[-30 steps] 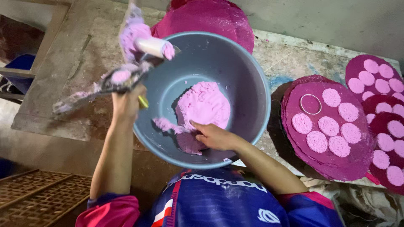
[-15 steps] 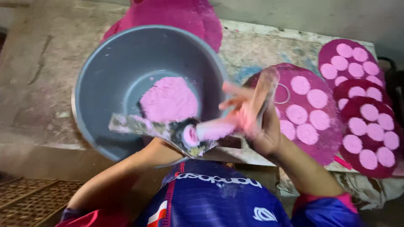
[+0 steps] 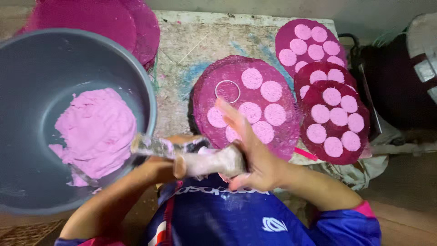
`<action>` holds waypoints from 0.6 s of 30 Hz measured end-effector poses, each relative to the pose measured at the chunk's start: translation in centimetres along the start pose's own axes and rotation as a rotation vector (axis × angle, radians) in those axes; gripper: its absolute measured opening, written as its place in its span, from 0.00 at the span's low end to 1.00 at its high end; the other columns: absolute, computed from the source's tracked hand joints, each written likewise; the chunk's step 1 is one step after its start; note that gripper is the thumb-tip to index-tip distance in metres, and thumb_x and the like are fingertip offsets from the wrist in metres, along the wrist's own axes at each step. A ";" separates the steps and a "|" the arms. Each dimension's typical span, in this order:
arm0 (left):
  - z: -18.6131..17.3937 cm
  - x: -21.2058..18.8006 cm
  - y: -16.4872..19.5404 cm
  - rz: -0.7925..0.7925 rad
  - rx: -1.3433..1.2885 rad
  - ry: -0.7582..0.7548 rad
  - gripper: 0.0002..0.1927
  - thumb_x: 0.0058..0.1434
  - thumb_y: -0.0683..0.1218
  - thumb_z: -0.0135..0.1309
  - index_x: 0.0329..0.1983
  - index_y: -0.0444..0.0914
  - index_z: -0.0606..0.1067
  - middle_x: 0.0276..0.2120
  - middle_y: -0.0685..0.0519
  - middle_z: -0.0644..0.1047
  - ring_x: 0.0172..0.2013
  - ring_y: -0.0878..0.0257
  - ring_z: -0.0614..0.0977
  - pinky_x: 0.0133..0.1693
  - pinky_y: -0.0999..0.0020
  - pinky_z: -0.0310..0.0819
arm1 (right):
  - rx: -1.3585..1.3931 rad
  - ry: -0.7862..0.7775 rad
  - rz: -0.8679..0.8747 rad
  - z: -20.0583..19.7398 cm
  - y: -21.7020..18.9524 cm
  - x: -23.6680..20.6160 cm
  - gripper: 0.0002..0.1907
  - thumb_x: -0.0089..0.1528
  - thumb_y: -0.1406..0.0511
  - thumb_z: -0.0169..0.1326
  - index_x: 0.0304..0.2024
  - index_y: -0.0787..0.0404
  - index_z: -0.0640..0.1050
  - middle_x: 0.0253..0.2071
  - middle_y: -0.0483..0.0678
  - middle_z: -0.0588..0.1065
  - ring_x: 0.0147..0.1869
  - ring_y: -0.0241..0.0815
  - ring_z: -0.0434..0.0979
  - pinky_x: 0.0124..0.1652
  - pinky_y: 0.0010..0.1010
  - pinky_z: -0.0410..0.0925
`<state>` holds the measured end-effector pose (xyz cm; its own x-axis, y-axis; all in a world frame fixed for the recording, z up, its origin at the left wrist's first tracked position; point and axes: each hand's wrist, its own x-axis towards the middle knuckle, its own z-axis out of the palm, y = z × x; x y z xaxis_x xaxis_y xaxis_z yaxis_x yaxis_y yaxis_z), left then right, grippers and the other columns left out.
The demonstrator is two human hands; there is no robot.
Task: The person scoops pink dough from a large basin into a handheld metal mold, presses the mold to deposit round dough discs onto magenta boards, and uses a small ring to shape and release each disc, repeating the cycle across the boards.
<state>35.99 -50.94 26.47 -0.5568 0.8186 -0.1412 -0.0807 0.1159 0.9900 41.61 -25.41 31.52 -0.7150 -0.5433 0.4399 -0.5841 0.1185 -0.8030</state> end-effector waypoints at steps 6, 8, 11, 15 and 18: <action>1.2 11.0 -0.8 0.432 0.178 0.288 0.28 0.51 0.46 0.66 0.56 0.39 0.76 0.47 0.49 0.83 0.48 0.61 0.83 0.51 0.62 0.76 | 0.524 -0.266 0.647 -8.4 4.9 -10.0 0.61 0.56 0.42 0.65 0.77 0.66 0.51 0.80 0.57 0.51 0.84 0.49 0.46 0.76 0.43 0.43; -0.3 15.5 -2.0 0.020 0.226 0.287 0.30 0.53 0.48 0.66 0.61 0.41 0.75 0.46 0.46 0.82 0.41 0.50 0.80 0.46 0.51 0.74 | 0.378 -0.081 0.658 -9.1 6.6 -13.8 0.59 0.55 0.43 0.65 0.75 0.67 0.53 0.78 0.55 0.54 0.82 0.48 0.48 0.75 0.41 0.44; -4.1 21.6 -5.2 0.432 0.366 0.497 0.39 0.48 0.46 0.70 0.64 0.35 0.71 0.57 0.41 0.73 0.51 0.50 0.76 0.53 0.57 0.73 | 0.079 0.096 0.675 -9.9 8.3 -19.1 0.56 0.54 0.45 0.65 0.73 0.68 0.58 0.74 0.55 0.60 0.79 0.50 0.56 0.73 0.42 0.50; -6.3 25.0 -11.2 -0.076 0.005 0.733 0.28 0.62 0.43 0.56 0.66 0.33 0.69 0.57 0.39 0.76 0.53 0.49 0.78 0.54 0.55 0.73 | 0.047 0.338 0.689 -9.4 9.2 -24.0 0.53 0.53 0.49 0.66 0.72 0.69 0.59 0.70 0.55 0.63 0.75 0.49 0.60 0.69 0.42 0.54; -6.6 24.6 -13.3 -0.035 -0.502 0.631 0.26 0.65 0.34 0.44 0.67 0.34 0.69 0.58 0.44 0.77 0.54 0.54 0.79 0.55 0.59 0.74 | 0.229 0.485 0.894 -7.7 9.3 -24.7 0.50 0.55 0.54 0.67 0.70 0.70 0.60 0.62 0.64 0.63 0.64 0.58 0.60 0.61 0.50 0.56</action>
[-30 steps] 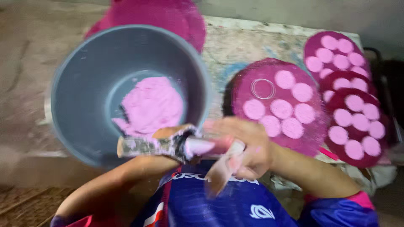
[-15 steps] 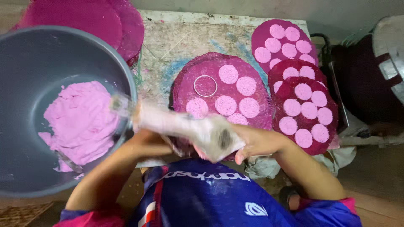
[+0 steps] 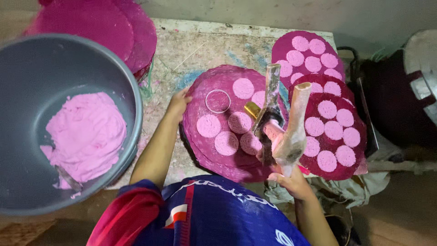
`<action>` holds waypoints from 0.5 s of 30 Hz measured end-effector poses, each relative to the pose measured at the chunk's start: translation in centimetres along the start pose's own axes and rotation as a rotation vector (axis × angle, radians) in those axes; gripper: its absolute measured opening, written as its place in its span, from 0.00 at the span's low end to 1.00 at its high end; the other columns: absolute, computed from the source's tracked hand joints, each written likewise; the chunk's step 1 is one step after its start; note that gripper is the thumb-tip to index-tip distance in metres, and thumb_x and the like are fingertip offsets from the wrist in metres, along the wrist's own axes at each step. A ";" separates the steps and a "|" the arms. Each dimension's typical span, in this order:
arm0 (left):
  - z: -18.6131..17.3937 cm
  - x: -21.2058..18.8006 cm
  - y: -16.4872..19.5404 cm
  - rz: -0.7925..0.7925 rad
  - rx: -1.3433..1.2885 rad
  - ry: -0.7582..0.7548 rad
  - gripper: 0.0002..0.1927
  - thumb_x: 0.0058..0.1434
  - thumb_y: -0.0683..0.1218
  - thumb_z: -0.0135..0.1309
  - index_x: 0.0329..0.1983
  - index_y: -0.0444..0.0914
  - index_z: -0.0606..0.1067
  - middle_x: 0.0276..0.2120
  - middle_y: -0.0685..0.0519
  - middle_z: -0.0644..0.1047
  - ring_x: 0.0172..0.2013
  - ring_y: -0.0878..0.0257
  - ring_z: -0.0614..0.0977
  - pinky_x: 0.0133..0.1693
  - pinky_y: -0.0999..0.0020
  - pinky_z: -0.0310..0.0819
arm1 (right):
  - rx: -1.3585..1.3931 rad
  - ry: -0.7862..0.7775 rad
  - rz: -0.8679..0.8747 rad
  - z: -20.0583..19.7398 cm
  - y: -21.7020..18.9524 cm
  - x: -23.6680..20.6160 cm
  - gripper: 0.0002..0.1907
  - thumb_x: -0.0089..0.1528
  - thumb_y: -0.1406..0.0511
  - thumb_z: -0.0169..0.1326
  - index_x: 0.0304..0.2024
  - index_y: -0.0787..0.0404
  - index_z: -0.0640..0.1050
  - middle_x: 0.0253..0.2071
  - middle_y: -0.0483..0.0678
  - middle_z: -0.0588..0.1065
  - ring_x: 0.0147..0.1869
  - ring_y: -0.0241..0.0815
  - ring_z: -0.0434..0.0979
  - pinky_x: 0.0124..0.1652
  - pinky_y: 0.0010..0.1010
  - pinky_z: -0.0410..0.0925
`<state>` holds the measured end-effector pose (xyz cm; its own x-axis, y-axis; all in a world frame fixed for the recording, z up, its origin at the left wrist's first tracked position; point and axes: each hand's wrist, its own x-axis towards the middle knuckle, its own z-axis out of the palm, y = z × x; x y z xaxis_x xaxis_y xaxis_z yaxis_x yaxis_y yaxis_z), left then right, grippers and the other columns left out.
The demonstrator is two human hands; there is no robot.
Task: The person scoops pink dough from a large basin into a handheld metal mold, presses the mold to deposit round dough discs onto magenta boards, and uses a small ring to shape and release each disc, repeating the cycle across the boards.
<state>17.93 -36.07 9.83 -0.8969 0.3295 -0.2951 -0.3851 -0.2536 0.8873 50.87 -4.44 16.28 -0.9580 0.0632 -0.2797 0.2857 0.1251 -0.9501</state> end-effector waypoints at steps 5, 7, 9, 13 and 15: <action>-1.8 -6.1 -3.6 0.152 -0.060 0.151 0.27 0.67 0.34 0.47 0.70 0.32 0.62 0.64 0.42 0.72 0.62 0.56 0.75 0.62 0.63 0.68 | 0.209 -0.148 -0.166 3.1 -2.0 0.6 0.48 0.56 0.52 0.65 0.69 0.71 0.60 0.64 0.59 0.67 0.69 0.52 0.67 0.67 0.44 0.60; -2.3 -9.5 -3.5 0.280 0.267 0.179 0.34 0.62 0.38 0.54 0.70 0.32 0.56 0.66 0.41 0.65 0.64 0.53 0.72 0.63 0.57 0.69 | 0.235 -0.149 -0.160 4.1 -3.6 1.1 0.48 0.56 0.52 0.64 0.69 0.72 0.60 0.64 0.57 0.68 0.70 0.51 0.69 0.67 0.43 0.61; -2.7 -11.3 -2.3 0.404 0.688 0.171 0.42 0.56 0.43 0.61 0.70 0.32 0.54 0.66 0.37 0.60 0.66 0.46 0.67 0.65 0.51 0.63 | 0.208 -0.122 -0.148 5.1 -5.1 1.5 0.48 0.57 0.51 0.63 0.70 0.71 0.60 0.64 0.58 0.69 0.69 0.51 0.69 0.66 0.43 0.62; -2.0 -10.9 -0.2 0.592 1.252 -0.076 0.52 0.50 0.50 0.68 0.71 0.30 0.52 0.66 0.33 0.61 0.68 0.36 0.58 0.67 0.39 0.41 | 0.195 -0.078 -0.135 7.2 -6.8 2.2 0.48 0.57 0.51 0.62 0.70 0.71 0.60 0.64 0.59 0.69 0.68 0.52 0.71 0.67 0.43 0.63; -1.6 -10.3 -0.3 0.606 1.297 -0.187 0.53 0.52 0.52 0.67 0.73 0.30 0.51 0.66 0.35 0.63 0.69 0.39 0.58 0.68 0.37 0.36 | 0.231 -0.061 -0.148 8.0 -7.1 2.3 0.48 0.58 0.51 0.63 0.69 0.72 0.60 0.64 0.59 0.69 0.68 0.52 0.71 0.67 0.44 0.64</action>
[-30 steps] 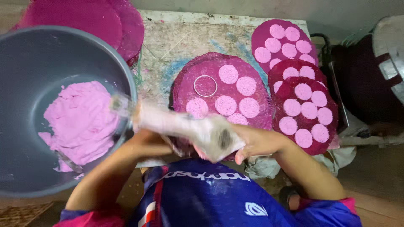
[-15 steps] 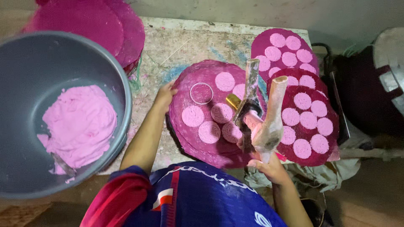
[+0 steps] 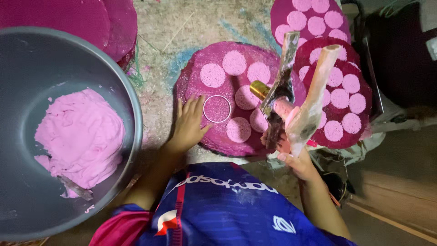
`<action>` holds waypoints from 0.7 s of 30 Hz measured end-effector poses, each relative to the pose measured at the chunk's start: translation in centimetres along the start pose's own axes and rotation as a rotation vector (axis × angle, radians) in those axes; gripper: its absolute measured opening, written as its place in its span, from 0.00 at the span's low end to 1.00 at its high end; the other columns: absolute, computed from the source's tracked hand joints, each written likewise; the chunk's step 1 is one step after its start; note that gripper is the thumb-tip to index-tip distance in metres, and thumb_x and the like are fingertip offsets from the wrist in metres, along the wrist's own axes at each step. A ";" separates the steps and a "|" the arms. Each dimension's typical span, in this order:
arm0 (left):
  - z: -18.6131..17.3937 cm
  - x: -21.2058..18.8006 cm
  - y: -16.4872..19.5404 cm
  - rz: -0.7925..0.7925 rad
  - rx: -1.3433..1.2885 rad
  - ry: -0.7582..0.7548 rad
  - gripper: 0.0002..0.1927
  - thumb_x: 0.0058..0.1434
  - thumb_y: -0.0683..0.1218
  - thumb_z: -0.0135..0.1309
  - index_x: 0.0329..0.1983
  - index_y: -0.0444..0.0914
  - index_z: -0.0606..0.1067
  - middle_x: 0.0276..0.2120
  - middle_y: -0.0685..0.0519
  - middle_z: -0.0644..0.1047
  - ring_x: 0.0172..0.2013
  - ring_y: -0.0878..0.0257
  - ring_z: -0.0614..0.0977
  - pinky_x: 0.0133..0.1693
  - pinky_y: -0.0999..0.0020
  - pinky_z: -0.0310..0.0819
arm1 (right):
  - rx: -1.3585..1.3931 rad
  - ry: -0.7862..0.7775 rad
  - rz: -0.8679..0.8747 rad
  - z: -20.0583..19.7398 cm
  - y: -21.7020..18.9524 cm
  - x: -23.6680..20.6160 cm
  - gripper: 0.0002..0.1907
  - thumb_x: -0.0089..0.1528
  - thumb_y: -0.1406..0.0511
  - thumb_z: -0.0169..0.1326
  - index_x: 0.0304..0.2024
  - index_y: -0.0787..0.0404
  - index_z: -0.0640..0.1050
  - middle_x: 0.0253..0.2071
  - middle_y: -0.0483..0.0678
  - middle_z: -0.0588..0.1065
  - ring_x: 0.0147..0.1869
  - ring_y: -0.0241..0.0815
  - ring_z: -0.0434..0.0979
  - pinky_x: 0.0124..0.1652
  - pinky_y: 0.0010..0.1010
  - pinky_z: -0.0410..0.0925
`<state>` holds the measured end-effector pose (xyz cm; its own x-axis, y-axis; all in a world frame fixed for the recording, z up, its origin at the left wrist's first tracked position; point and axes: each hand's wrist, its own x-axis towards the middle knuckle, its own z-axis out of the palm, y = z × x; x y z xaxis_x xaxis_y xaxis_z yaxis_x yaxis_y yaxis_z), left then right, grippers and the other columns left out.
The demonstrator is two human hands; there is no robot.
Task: The person scoops pink dough from a large basin into a handheld metal mold, presses the mold to deposit round dough discs onto magenta boards, and uses a small ring to shape and release each disc, repeating the cycle across the boards.
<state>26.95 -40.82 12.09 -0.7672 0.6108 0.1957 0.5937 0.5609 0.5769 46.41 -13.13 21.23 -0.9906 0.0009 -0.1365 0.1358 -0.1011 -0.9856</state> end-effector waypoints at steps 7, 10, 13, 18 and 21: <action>2.7 0.5 -0.7 0.030 0.005 -0.005 0.51 0.55 0.52 0.65 0.75 0.32 0.52 0.64 0.39 0.66 0.69 0.46 0.62 0.69 0.33 0.35 | -0.024 -0.002 0.010 0.4 0.7 -0.4 0.49 0.57 0.51 0.64 0.71 0.69 0.59 0.65 0.57 0.68 0.70 0.51 0.69 0.67 0.44 0.62; 3.0 0.9 -0.6 0.030 -0.002 0.003 0.51 0.54 0.51 0.65 0.75 0.34 0.52 0.64 0.40 0.67 0.68 0.47 0.63 0.69 0.33 0.35 | -0.033 -0.003 0.064 0.1 1.2 -0.5 0.49 0.57 0.51 0.64 0.71 0.69 0.60 0.65 0.57 0.69 0.70 0.50 0.69 0.67 0.43 0.61; 2.9 1.5 -0.3 -0.002 -0.045 -0.050 0.51 0.54 0.51 0.65 0.76 0.35 0.52 0.65 0.41 0.66 0.69 0.47 0.63 0.69 0.33 0.34 | -0.010 0.011 0.069 -0.3 1.5 -0.2 0.50 0.57 0.51 0.65 0.72 0.68 0.58 0.64 0.56 0.68 0.68 0.49 0.70 0.65 0.43 0.63; 1.9 4.3 -0.5 -0.004 -0.472 -0.062 0.55 0.56 0.61 0.65 0.75 0.33 0.48 0.71 0.37 0.59 0.71 0.45 0.59 0.69 0.35 0.39 | -0.160 -0.102 0.152 -1.1 1.0 1.8 0.54 0.58 0.36 0.55 0.73 0.67 0.62 0.59 0.56 0.72 0.62 0.47 0.74 0.58 0.39 0.67; 0.7 7.3 -1.0 -0.014 -1.635 -0.140 0.50 0.64 0.64 0.56 0.79 0.36 0.50 0.75 0.36 0.57 0.75 0.44 0.59 0.73 0.41 0.51 | 0.065 -0.321 0.284 -0.9 0.4 3.3 0.50 0.64 0.35 0.44 0.73 0.67 0.61 0.58 0.57 0.74 0.59 0.48 0.76 0.58 0.39 0.69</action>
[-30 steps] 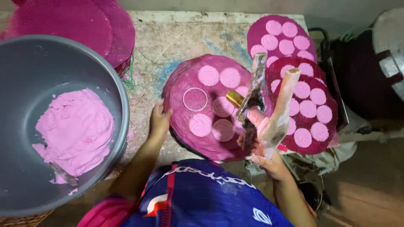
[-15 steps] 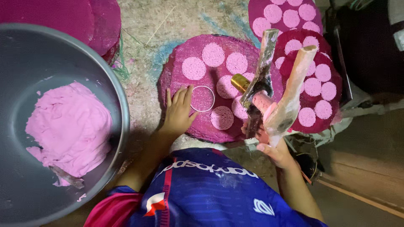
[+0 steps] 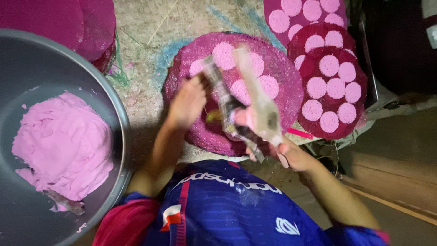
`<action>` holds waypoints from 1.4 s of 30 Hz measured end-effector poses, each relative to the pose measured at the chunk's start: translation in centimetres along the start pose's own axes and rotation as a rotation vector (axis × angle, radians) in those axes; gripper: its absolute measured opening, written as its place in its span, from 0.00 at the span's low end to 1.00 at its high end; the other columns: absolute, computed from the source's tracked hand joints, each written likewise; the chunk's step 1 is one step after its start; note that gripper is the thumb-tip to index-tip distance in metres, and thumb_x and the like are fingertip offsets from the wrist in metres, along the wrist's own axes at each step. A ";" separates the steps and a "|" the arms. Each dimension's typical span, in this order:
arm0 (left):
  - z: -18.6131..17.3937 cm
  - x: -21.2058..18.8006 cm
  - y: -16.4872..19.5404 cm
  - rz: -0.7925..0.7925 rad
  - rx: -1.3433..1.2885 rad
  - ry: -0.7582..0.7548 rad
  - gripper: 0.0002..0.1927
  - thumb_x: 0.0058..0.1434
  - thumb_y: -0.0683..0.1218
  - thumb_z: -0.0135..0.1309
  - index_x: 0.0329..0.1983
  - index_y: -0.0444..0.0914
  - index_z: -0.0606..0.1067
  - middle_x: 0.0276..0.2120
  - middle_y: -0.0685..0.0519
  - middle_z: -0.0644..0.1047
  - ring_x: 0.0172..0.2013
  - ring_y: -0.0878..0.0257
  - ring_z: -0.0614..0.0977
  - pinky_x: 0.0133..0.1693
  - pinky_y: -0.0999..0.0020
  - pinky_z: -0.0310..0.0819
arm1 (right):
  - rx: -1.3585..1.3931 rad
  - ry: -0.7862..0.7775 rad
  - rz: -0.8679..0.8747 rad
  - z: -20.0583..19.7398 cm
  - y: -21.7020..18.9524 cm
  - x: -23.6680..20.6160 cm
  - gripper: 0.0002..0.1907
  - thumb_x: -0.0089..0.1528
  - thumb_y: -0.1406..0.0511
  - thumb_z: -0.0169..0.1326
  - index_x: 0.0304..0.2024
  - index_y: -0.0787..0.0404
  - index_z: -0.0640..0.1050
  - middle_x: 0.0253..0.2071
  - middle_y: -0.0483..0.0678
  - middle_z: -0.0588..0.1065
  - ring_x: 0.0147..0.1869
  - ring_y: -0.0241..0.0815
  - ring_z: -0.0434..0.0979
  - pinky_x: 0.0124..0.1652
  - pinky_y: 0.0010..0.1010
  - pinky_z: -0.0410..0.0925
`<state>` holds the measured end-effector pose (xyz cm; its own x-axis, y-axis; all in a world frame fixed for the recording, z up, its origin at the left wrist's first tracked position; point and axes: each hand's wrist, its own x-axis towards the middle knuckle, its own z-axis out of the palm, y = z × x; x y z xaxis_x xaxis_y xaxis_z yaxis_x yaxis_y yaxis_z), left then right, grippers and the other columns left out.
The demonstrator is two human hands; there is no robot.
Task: The person scoops pink dough from a large basin into a handheld metal mold, presses the mold to deposit round dough discs onto magenta boards, and uses a small ring to shape and release each disc, repeating the cycle across the boards.
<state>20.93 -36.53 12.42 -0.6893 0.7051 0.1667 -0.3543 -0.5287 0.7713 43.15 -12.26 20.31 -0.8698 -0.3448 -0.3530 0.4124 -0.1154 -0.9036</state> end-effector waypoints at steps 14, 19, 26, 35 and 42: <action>0.8 8.3 1.7 0.264 -0.815 -0.375 0.19 0.52 0.47 0.45 0.49 0.43 0.68 0.44 0.54 0.73 0.50 0.60 0.76 0.65 0.52 0.63 | -0.378 0.003 0.536 -6.1 -9.7 2.3 0.42 0.61 0.40 0.38 0.68 0.60 0.66 0.62 0.47 0.72 0.62 0.40 0.70 0.58 0.36 0.65; -0.9 9.7 -0.4 0.244 -0.965 -0.287 0.18 0.51 0.46 0.46 0.48 0.44 0.68 0.41 0.57 0.73 0.53 0.59 0.77 0.68 0.45 0.63 | -0.366 0.068 0.662 -6.2 -10.2 4.9 0.41 0.64 0.39 0.33 0.59 0.62 0.76 0.49 0.49 0.79 0.49 0.41 0.75 0.48 0.37 0.69; -4.5 10.3 -2.9 0.421 -1.127 -0.291 0.12 0.75 0.53 0.43 0.44 0.41 0.69 0.34 0.58 0.74 0.37 0.67 0.77 0.49 0.71 0.77 | -0.530 0.125 0.564 -3.2 -9.9 8.0 0.43 0.64 0.37 0.31 0.48 0.63 0.81 0.36 0.47 0.78 0.39 0.40 0.75 0.41 0.34 0.69; -6.5 9.9 -4.9 0.436 -1.065 -0.351 0.13 0.79 0.52 0.41 0.42 0.42 0.72 0.34 0.56 0.78 0.38 0.66 0.80 0.47 0.71 0.78 | -0.552 0.182 0.608 -0.7 -10.0 9.2 0.42 0.64 0.37 0.32 0.37 0.66 0.80 0.27 0.49 0.75 0.31 0.42 0.75 0.33 0.37 0.70; -4.1 11.8 -5.7 0.330 -1.120 -0.297 0.13 0.68 0.56 0.46 0.43 0.43 0.69 0.34 0.58 0.72 0.39 0.64 0.74 0.49 0.67 0.76 | -0.817 0.295 0.480 -1.3 -11.2 8.1 0.37 0.65 0.40 0.33 0.41 0.62 0.78 0.25 0.46 0.72 0.31 0.39 0.71 0.34 0.36 0.67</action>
<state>12.21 -27.09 7.43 -0.7299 0.4623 0.5035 -0.6418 -0.7171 -0.2719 31.11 -12.60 27.24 -0.7377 0.0712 -0.6713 0.5214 0.6918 -0.4996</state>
